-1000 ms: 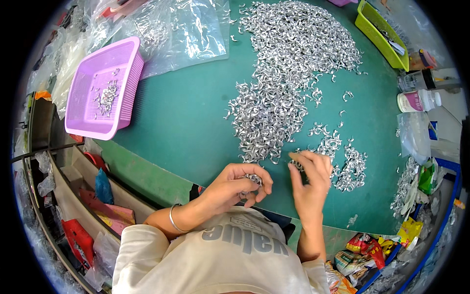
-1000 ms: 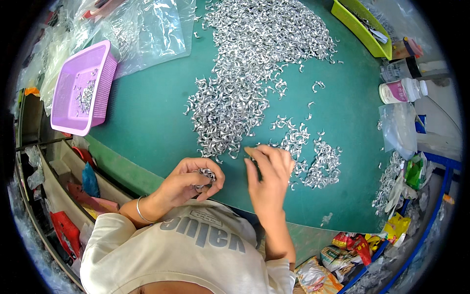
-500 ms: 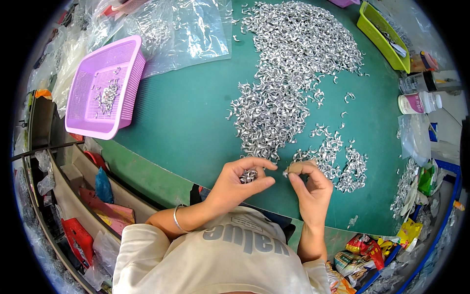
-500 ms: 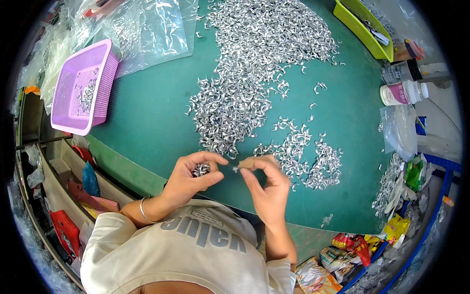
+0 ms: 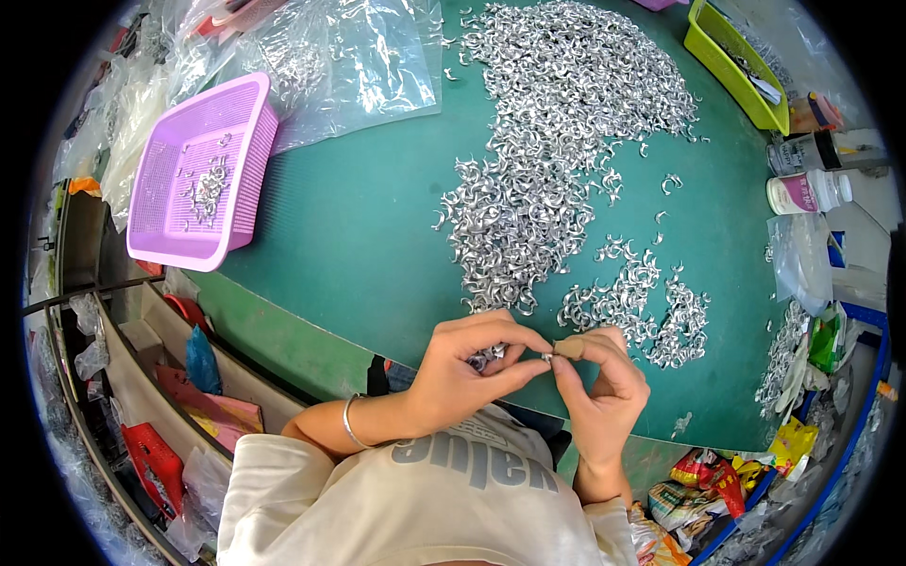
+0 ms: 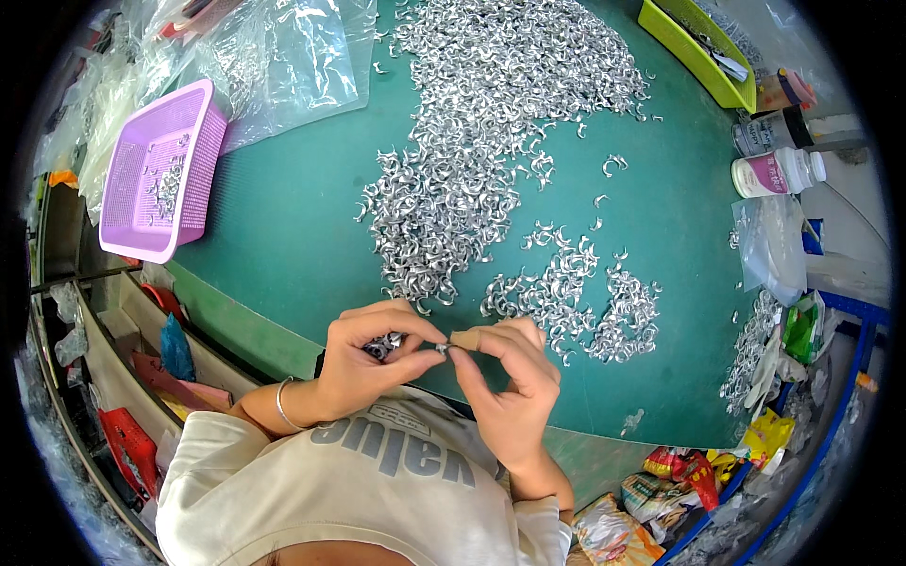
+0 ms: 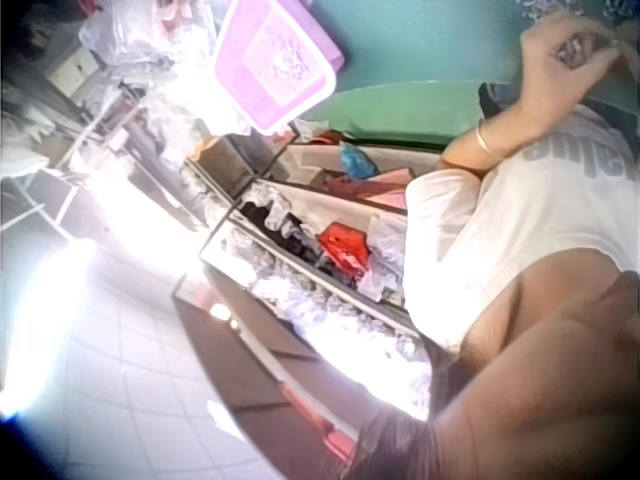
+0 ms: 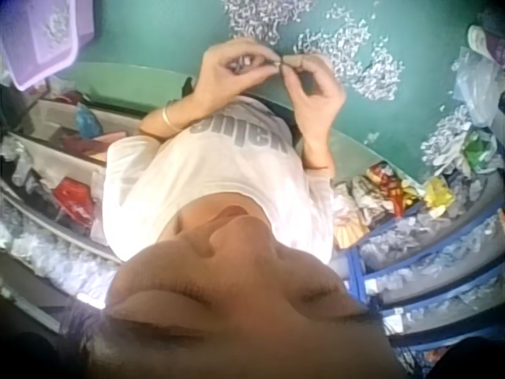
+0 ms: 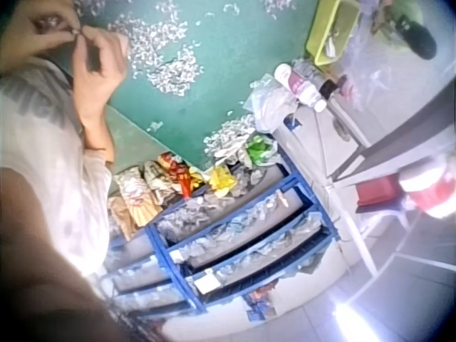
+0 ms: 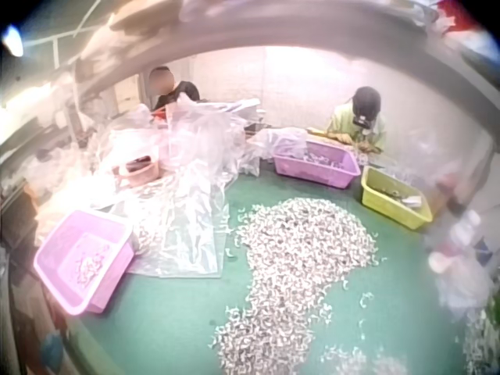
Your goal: The person picks up and sorts small metal pieces from a pile on a green table by hand and places them into a pink plastic bin.
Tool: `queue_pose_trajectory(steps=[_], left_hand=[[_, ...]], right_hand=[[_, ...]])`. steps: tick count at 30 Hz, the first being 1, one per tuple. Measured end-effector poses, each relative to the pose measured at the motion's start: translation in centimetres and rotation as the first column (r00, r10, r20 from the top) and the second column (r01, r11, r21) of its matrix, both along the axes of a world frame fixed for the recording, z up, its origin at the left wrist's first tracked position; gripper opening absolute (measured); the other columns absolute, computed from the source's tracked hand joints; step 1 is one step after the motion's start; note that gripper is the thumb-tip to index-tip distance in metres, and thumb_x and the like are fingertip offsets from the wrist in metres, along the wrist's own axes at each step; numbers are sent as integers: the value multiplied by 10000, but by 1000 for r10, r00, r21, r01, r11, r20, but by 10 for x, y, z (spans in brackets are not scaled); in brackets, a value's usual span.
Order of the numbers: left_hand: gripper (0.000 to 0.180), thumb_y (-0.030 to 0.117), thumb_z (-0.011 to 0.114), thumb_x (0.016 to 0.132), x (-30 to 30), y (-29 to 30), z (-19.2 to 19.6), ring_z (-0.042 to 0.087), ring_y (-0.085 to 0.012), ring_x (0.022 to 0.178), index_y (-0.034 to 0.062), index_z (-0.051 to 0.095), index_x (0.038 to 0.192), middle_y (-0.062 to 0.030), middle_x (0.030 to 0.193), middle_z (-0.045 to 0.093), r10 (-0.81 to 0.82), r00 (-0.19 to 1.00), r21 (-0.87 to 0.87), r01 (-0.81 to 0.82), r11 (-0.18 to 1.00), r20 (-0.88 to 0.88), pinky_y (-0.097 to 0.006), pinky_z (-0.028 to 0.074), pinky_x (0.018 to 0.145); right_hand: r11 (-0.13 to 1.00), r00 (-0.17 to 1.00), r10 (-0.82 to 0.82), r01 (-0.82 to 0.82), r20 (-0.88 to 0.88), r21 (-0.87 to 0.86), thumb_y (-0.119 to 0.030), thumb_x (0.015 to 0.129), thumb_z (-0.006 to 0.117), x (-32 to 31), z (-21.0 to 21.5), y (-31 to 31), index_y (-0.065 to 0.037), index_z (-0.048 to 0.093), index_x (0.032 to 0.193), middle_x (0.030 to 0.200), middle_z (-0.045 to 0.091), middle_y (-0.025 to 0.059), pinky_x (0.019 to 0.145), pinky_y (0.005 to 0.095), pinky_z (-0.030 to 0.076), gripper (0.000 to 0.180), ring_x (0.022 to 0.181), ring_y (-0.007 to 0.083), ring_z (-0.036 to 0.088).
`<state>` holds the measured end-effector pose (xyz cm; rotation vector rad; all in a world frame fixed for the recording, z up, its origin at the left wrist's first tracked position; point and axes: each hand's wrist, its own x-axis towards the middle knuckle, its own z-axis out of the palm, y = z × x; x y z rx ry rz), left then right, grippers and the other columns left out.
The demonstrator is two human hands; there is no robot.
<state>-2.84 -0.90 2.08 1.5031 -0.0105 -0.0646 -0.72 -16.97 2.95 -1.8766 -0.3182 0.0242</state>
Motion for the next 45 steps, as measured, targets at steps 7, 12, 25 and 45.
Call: queue_pose_trajectory(steps=[7,12,25,45], left_hand=[[73,2,625,763,3,-1,3,435,-43,604,-14,622,835,-3,697,539,-60,960,-261,-13,965,-272,-199,339,527],[92,2,611,776,2,-1,1,461,-41,649,-20,622,865,-1,728,557,-74,964,-293,-4,956,-254,-192,377,582],[162,-42,626,720,-3,-5,-5,431,-48,563,-7,628,878,-14,665,515,41,999,-152,-36,988,33,-205,330,487],[184,-49,636,719,-3,-5,-6,400,-35,518,4,618,895,-14,663,514,-13,996,-180,30,983,91,-198,308,473]], right_hand=[[978,982,-11,50,-187,204,103,614,693,-2,4,1,35,612,815,792,617,86,667,281,409,228,758,180,521],[947,977,-15,81,-210,309,127,596,694,-3,4,2,42,603,823,787,611,88,669,286,411,260,756,181,512],[985,988,-130,119,89,122,111,560,715,-7,11,9,25,604,762,756,631,90,625,284,395,247,690,196,506],[975,906,-29,119,423,-189,70,558,725,-12,15,1,-7,634,747,794,632,57,606,283,383,224,663,195,501]])
